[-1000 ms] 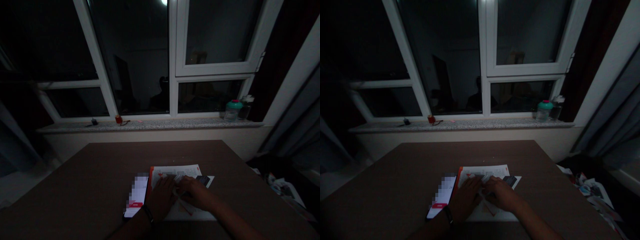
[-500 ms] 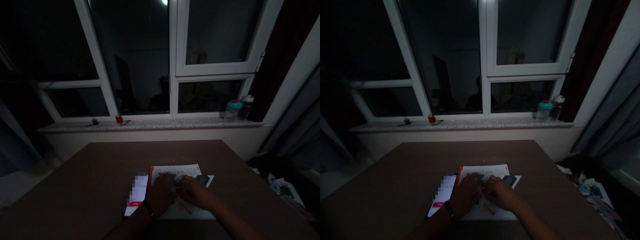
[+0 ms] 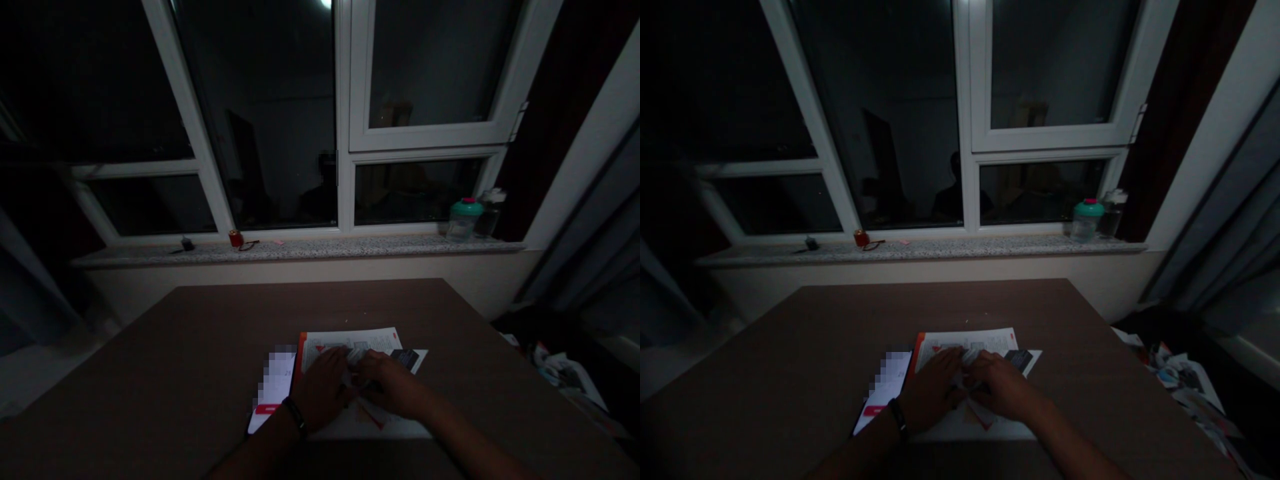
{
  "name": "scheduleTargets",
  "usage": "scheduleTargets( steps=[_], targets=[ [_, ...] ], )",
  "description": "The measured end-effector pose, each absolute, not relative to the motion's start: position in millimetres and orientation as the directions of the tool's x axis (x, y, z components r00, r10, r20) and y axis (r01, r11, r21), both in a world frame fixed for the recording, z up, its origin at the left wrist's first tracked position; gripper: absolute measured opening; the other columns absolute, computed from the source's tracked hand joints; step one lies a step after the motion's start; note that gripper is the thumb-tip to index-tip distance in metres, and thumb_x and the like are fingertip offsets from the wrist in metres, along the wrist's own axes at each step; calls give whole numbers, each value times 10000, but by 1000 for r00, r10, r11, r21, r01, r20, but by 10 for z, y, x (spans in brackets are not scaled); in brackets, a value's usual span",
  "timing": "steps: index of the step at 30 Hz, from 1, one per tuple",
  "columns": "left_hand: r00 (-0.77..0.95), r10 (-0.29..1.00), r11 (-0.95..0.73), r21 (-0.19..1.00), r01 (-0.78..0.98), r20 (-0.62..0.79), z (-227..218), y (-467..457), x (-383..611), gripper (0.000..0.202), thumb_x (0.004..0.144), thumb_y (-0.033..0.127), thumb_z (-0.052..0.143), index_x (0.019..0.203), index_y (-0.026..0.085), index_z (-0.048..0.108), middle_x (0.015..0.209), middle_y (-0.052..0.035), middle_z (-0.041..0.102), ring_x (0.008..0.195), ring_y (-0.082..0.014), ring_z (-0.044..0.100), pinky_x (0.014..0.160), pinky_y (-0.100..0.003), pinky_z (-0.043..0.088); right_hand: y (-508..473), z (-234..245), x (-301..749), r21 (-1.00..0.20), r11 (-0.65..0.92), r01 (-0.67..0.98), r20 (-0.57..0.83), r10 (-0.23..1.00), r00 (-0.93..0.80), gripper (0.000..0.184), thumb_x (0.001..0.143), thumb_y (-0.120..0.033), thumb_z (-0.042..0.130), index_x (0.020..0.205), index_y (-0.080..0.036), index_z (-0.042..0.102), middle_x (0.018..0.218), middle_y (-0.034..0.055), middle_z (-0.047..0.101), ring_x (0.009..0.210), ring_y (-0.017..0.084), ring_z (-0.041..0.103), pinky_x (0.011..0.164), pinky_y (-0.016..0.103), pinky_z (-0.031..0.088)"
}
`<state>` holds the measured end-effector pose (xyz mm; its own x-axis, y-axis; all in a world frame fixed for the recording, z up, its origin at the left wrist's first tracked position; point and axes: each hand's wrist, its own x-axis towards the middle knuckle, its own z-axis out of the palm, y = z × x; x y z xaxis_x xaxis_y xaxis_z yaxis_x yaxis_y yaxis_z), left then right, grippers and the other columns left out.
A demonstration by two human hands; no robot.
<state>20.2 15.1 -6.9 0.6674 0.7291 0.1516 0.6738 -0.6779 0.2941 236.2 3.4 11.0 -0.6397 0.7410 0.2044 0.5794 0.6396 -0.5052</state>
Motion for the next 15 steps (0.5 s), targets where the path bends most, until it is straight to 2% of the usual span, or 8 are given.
scheduleTargets(
  steps=[4,9,12,15],
  targets=[
    [682,715,-690,315,651,157,-88,156,220,581,864,401,674,1365,195,464,1507,-98,385,1398,-292,295,1143,-475,274,42,72,2378,-519,635,572,200,741,-641,289,755,-76,605,985,-222,702,1010,44,710,1008,238,579,904,365,417],
    [687,713,-689,324,649,140,-80,149,209,647,849,363,695,1415,212,420,1515,-85,377,1403,-285,289,1149,-470,267,74,-3,2400,-509,678,530,276,712,-646,393,739,-15,541,1033,-227,692,1021,44,694,1004,230,571,922,365,411],
    [702,703,-695,322,643,115,-71,147,202,644,875,363,671,1440,223,394,1538,-88,335,1418,-287,262,1154,-484,251,113,-28,2448,-490,647,583,283,751,-596,328,765,-34,530,993,-210,688,990,61,660,982,229,572,879,343,438],
    [703,703,-693,324,644,107,-66,139,204,634,898,353,641,1458,240,367,1545,-88,320,1423,-297,246,1148,-512,244,160,-50,2514,-535,568,625,283,818,-501,263,845,-86,498,1020,-203,655,1005,70,641,987,218,587,861,322,456]
  ],
)
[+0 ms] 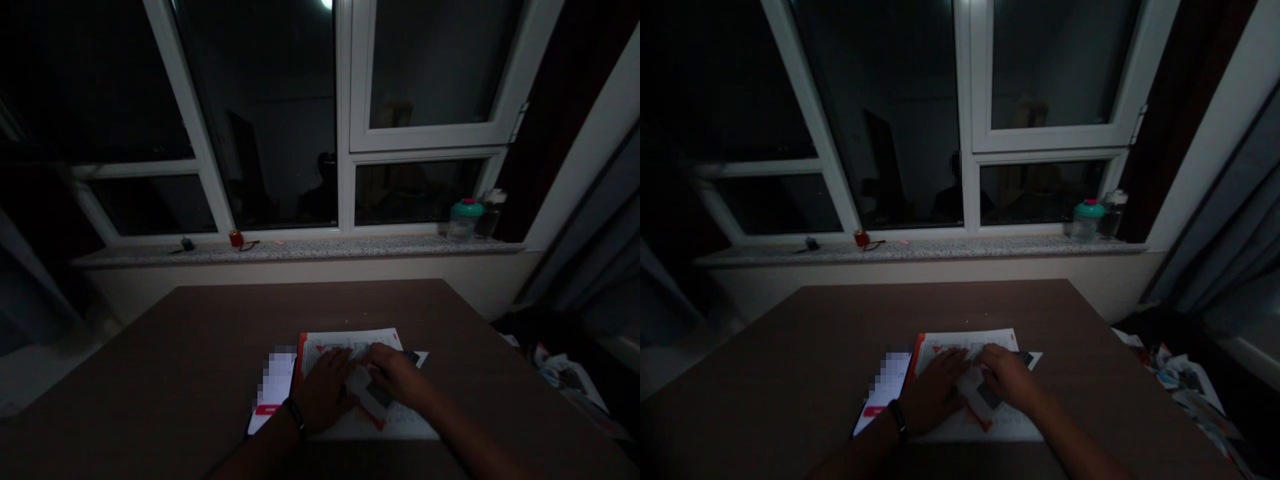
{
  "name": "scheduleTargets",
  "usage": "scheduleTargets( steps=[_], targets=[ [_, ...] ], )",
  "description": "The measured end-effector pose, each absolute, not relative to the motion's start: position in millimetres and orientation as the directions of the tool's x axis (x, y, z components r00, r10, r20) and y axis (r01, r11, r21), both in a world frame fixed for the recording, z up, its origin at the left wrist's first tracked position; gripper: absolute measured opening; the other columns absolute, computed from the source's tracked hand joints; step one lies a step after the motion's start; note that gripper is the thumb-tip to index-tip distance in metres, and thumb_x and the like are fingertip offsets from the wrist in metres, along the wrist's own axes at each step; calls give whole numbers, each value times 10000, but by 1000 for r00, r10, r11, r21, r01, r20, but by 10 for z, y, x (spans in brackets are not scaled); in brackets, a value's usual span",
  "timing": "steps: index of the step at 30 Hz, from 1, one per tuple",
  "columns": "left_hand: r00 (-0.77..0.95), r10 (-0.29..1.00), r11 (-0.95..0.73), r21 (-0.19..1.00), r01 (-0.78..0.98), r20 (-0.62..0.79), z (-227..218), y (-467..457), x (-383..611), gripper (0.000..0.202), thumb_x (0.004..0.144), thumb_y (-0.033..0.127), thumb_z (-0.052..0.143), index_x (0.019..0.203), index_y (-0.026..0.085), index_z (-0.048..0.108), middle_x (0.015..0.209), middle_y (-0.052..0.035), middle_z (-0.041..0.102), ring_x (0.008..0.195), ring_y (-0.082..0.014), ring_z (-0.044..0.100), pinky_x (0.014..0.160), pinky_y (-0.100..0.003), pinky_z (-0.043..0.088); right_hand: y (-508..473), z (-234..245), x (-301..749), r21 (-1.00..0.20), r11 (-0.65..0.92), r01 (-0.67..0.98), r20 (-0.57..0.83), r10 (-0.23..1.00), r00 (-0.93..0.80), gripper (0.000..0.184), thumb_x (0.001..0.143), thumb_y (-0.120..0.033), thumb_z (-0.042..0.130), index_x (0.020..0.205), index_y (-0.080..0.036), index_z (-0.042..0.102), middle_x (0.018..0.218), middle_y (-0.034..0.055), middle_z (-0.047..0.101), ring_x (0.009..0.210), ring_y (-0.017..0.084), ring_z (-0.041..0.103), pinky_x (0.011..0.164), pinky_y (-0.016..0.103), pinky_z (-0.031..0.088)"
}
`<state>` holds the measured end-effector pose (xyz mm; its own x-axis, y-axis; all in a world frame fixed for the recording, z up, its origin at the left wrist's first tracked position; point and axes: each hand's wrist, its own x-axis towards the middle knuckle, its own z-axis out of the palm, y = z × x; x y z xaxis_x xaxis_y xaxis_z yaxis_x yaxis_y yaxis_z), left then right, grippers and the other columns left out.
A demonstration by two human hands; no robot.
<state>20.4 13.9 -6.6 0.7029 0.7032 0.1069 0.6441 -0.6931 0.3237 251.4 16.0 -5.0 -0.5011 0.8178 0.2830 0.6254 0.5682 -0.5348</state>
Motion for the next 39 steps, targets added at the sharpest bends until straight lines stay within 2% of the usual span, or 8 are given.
scheduleTargets(
  steps=[2,5,9,15,23,34,39],
  targets=[
    [704,699,-698,331,635,124,-58,130,207,639,891,335,643,1457,240,362,1533,-87,340,1413,-298,263,1146,-508,247,189,-74,2539,-590,498,635,266,863,-429,262,881,-127,492,1102,-210,607,1004,62,651,954,206,609,838,312,467],
    [713,678,-721,346,600,178,-26,109,212,632,892,346,646,1447,227,369,1483,-86,409,1370,-282,327,1140,-466,269,216,-120,2514,-650,384,656,213,920,-328,260,897,-181,511,1150,-220,553,891,27,654,830,195,627,751,298,474],
    [737,649,-744,358,564,189,63,71,222,690,858,360,698,1450,249,362,1434,-60,459,1326,-273,372,1124,-425,295,226,-160,2396,-668,400,628,256,916,-310,102,924,-240,510,990,-206,580,916,42,638,848,193,619,746,288,462],
    [753,635,-748,381,544,172,134,31,241,724,825,382,743,1438,253,381,1409,-76,466,1301,-290,395,1111,-432,303,268,-181,2238,-608,399,686,256,917,-306,70,923,-224,496,885,-203,551,866,31,626,801,187,618,695,269,434],
    [754,635,-751,366,550,169,81,45,239,691,846,415,713,1427,226,390,1391,-91,478,1298,-303,391,1103,-436,313,331,-248,2160,-526,346,777,258,935,-242,159,972,-249,437,858,-199,535,817,36,644,738,181,625,637,252,384],
    [744,653,-741,325,588,141,92,23,227,628,851,395,712,1375,175,445,1386,-104,494,1282,-301,402,1091,-427,331,352,-318,2414,-464,186,866,236,968,-82,162,978,-205,388,911,-184,534,869,86,677,739,198,657,611,263,325],
    [726,679,-716,319,621,111,97,20,232,564,891,385,666,1380,197,457,1417,-92,480,1307,-291,395,1103,-436,320,333,-276,2561,-475,162,865,267,963,-34,166,962,-233,412,968,-193,573,950,99,692,823,212,663,653,261,366]
  ],
)
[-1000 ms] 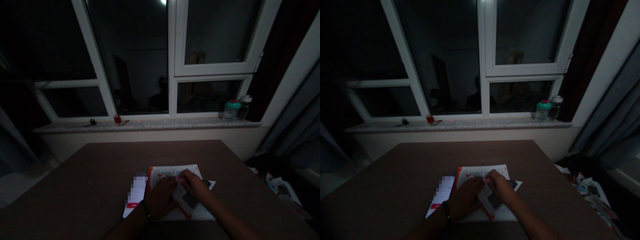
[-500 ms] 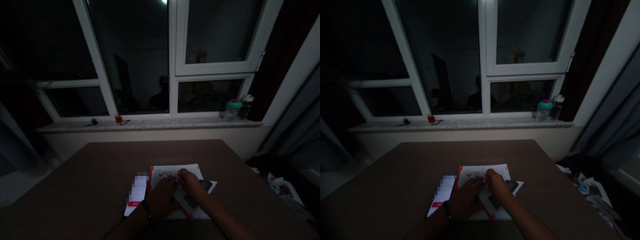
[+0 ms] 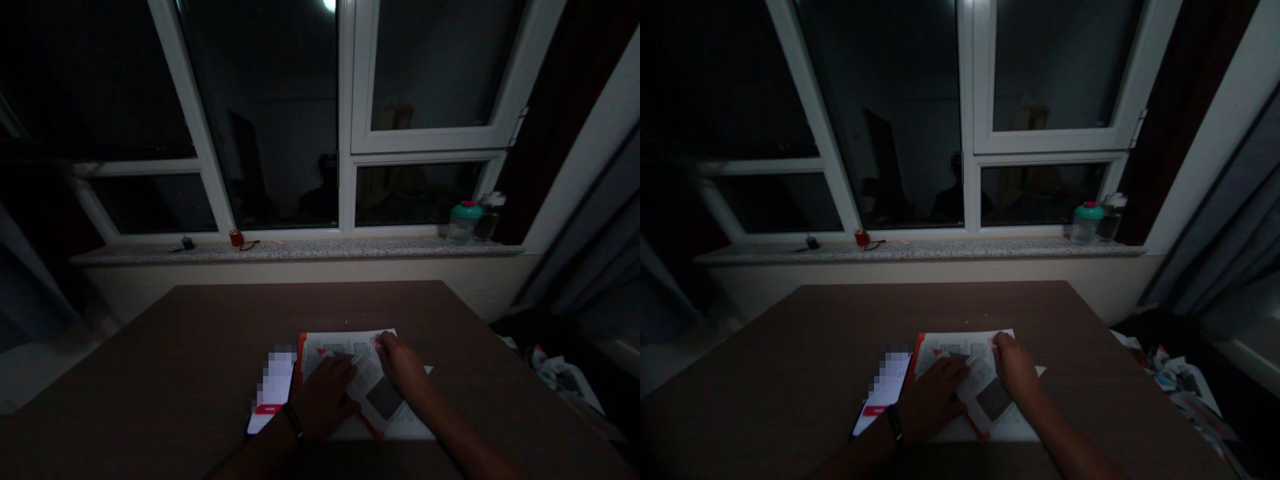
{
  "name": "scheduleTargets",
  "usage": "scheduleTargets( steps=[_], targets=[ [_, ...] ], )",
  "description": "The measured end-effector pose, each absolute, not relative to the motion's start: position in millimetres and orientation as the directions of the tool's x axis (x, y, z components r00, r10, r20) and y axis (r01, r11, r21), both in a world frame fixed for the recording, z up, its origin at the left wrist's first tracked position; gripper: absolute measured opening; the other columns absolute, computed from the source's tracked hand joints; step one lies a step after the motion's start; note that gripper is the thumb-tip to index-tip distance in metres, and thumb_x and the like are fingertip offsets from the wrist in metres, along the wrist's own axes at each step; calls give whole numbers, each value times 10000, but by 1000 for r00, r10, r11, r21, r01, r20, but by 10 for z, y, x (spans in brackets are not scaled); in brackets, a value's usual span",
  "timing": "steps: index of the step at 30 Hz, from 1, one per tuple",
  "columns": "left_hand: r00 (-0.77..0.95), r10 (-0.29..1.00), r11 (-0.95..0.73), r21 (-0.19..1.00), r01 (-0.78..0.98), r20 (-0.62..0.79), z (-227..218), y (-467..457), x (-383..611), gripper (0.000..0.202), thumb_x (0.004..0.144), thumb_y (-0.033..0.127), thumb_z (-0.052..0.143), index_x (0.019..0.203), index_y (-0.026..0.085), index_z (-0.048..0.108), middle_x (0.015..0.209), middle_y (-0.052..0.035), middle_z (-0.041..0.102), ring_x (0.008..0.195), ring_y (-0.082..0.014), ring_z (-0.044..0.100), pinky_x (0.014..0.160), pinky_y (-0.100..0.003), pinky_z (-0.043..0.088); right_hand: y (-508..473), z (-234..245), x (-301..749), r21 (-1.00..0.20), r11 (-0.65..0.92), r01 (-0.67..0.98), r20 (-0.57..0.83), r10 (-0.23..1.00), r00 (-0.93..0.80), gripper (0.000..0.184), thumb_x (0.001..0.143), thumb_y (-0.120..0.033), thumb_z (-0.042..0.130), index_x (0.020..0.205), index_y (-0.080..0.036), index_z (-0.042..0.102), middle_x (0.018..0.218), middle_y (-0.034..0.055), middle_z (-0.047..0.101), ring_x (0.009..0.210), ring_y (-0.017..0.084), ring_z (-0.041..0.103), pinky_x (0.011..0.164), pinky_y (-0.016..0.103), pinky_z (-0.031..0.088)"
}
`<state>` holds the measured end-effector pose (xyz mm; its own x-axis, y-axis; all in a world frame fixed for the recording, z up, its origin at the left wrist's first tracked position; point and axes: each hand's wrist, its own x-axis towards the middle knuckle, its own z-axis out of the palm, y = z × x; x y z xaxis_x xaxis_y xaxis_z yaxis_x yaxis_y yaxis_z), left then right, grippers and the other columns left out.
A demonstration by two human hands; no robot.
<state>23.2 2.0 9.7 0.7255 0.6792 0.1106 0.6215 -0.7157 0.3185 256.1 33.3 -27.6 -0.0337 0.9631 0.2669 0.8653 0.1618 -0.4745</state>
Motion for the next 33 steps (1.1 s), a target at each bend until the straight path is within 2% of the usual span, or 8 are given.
scheduleTargets(
  steps=[2,6,10,15,19,23,27,33],
  targets=[
    [717,689,-709,300,638,104,105,33,217,540,906,377,646,1383,205,460,1439,-83,465,1328,-286,379,1121,-450,291,329,-237,2618,-532,171,830,284,959,-15,175,939,-256,445,1004,-193,595,956,98,698,845,215,664,684,264,398],
    [690,716,-690,256,677,106,120,79,156,470,932,364,608,1365,233,480,1458,-61,453,1344,-279,368,1139,-504,237,346,-198,2680,-666,175,725,236,971,-17,249,908,-338,478,1052,-183,610,708,23,640,631,190,616,585,260,396],
    [658,740,-672,218,708,142,71,118,100,431,948,334,588,1361,258,488,1461,-64,451,1343,-289,371,1132,-548,224,360,-243,2639,-789,277,549,225,961,-163,260,891,-395,526,996,-178,624,599,-45,494,540,145,505,519,234,350],
    [632,763,-647,183,741,137,12,126,93,571,856,356,707,1374,249,494,1489,-90,407,1359,-343,333,1119,-573,237,311,-262,2563,-879,280,385,145,928,-343,252,880,-372,575,1055,-196,623,624,-63,483,516,116,467,498,213,331],
    [626,772,-635,162,756,109,55,118,108,593,842,281,724,1386,280,487,1445,-75,457,1317,-331,380,1104,-541,278,272,-215,2548,-860,312,405,161,918,-363,225,903,-382,567,1022,-214,657,612,-61,455,545,119,447,507,213,297],
    [636,768,-640,128,758,74,41,152,98,553,905,140,609,1400,344,470,1476,-46,425,1318,-317,381,1105,-554,254,273,-218,2539,-804,367,468,206,910,-359,187,906,-319,563,1031,-220,660,646,-46,493,596,133,477,542,223,311],
    [642,762,-647,102,755,81,-12,204,74,648,872,-7,518,1413,344,458,1492,-42,403,1328,-294,366,1110,-515,257,279,-237,2513,-736,398,548,229,908,-351,149,902,-296,569,987,-216,662,702,-22,561,645,149,527,585,236,352],
    [625,772,-636,135,760,119,56,144,118,409,961,178,531,1356,283,530,1408,-67,492,1271,-290,428,1065,-460,345,267,-167,2488,-702,462,542,270,877,-398,124,903,-274,588,812,-199,626,830,4,589,780,158,572,687,247,404]
  ],
)
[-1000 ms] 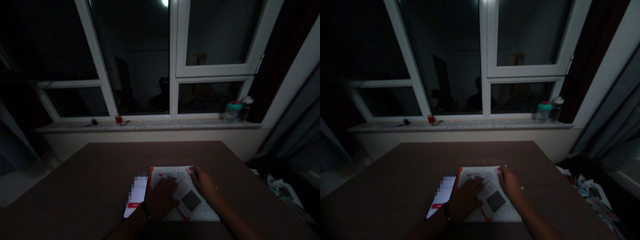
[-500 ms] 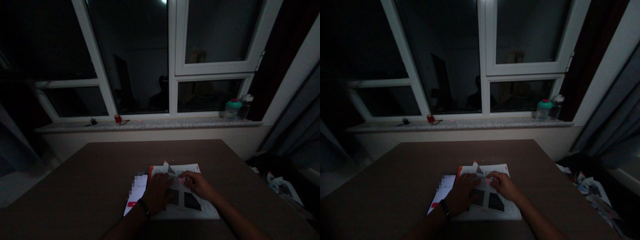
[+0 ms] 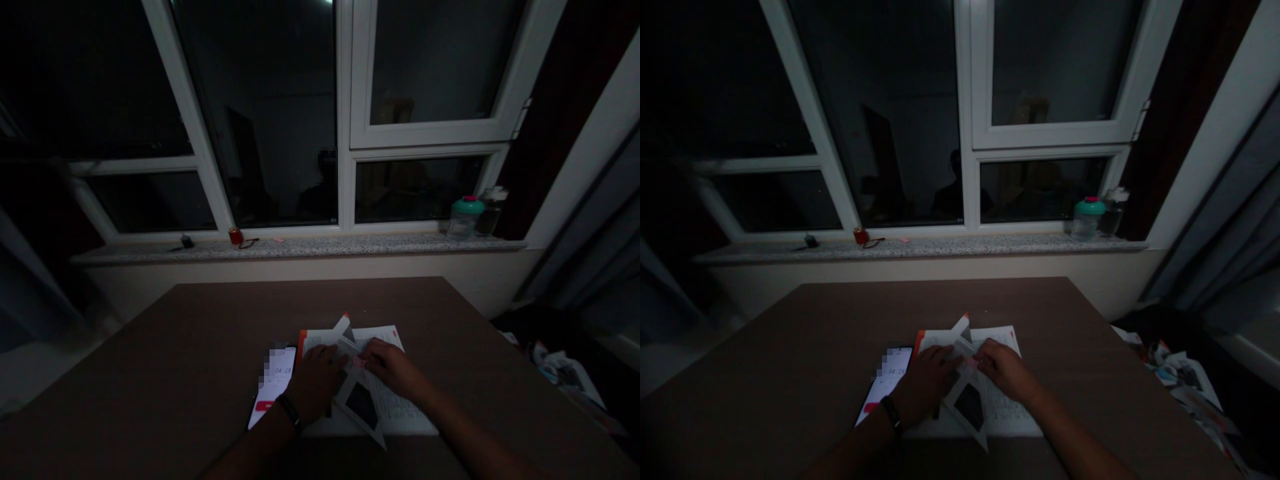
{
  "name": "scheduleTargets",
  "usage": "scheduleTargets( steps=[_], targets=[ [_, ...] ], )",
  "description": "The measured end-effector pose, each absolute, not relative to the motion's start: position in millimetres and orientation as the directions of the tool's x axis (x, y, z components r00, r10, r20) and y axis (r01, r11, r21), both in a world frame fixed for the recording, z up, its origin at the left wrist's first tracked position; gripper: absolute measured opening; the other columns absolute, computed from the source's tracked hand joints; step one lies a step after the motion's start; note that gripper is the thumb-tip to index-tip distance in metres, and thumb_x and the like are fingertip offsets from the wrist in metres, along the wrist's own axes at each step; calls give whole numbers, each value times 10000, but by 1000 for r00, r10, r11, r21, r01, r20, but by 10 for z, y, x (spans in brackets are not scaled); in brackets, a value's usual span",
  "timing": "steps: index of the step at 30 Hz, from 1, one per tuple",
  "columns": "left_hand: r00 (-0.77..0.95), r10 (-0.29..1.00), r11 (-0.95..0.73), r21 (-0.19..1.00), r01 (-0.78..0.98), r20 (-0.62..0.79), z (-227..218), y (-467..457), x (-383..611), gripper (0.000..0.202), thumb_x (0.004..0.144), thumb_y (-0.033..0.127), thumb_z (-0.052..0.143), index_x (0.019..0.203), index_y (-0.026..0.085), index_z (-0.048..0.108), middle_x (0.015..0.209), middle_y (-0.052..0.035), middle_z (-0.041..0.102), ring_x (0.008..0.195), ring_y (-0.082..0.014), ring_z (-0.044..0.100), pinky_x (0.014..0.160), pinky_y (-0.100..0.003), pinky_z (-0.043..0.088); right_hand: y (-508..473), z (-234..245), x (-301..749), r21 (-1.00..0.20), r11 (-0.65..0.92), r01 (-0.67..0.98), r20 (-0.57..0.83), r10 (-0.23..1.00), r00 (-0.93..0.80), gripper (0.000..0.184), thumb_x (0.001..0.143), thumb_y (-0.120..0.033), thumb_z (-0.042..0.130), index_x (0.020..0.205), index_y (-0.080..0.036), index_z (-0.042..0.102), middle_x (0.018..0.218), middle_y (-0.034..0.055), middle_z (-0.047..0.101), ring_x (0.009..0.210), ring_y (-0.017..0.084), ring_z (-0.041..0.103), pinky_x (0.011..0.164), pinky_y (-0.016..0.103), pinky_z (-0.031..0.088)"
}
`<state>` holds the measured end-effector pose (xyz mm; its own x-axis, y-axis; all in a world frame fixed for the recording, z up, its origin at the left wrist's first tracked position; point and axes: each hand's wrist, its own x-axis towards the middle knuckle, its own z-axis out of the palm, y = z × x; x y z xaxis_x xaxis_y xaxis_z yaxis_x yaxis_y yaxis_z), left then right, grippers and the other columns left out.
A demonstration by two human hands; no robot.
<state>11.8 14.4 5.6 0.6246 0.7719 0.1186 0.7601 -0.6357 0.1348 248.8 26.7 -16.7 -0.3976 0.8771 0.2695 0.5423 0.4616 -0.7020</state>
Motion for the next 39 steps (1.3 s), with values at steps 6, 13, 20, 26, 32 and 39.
scheduleTargets(
  steps=[6,13,20,26,32,39],
  targets=[
    [605,792,-608,201,768,83,51,64,148,577,870,362,687,1395,237,485,1479,-112,416,1346,-349,356,1104,-535,290,233,-130,2504,-737,470,486,211,843,-494,203,902,-364,625,791,-196,647,796,-8,564,740,149,567,658,238,413],
    [588,804,-592,223,774,94,24,36,184,688,850,591,652,1395,206,481,1487,-146,401,1362,-372,340,1084,-547,328,138,-95,2518,-771,507,385,149,732,-665,249,865,-435,673,807,-196,714,840,12,617,778,152,595,659,221,425],
    [615,782,-621,222,752,101,-44,92,136,770,871,642,595,1445,161,417,1507,-165,367,1400,-379,270,1101,-546,306,85,-54,2482,-760,496,419,146,760,-633,251,866,-440,663,833,-193,689,771,-10,600,691,131,545,600,206,383],
    [631,766,-640,225,735,118,-26,125,107,819,810,563,706,1469,204,377,1521,-140,352,1395,-381,281,1096,-572,302,164,-107,2526,-687,473,552,218,858,-464,227,934,-415,552,996,-218,646,696,-35,546,630,128,502,581,217,352],
    [685,725,-681,224,697,73,72,65,107,752,796,471,738,1446,277,413,1540,-126,310,1392,-397,270,1096,-596,266,178,-134,2531,-666,485,566,236,857,-457,255,941,-441,535,1024,-231,653,757,-13,579,680,143,543,612,225,386],
    [731,669,-733,277,621,132,89,59,124,613,828,420,706,1364,241,469,1467,-87,431,1330,-310,378,1105,-492,296,177,-128,2521,-637,529,560,264,833,-486,172,935,-348,548,989,-228,659,817,2,598,723,146,560,639,223,396]
  ],
)
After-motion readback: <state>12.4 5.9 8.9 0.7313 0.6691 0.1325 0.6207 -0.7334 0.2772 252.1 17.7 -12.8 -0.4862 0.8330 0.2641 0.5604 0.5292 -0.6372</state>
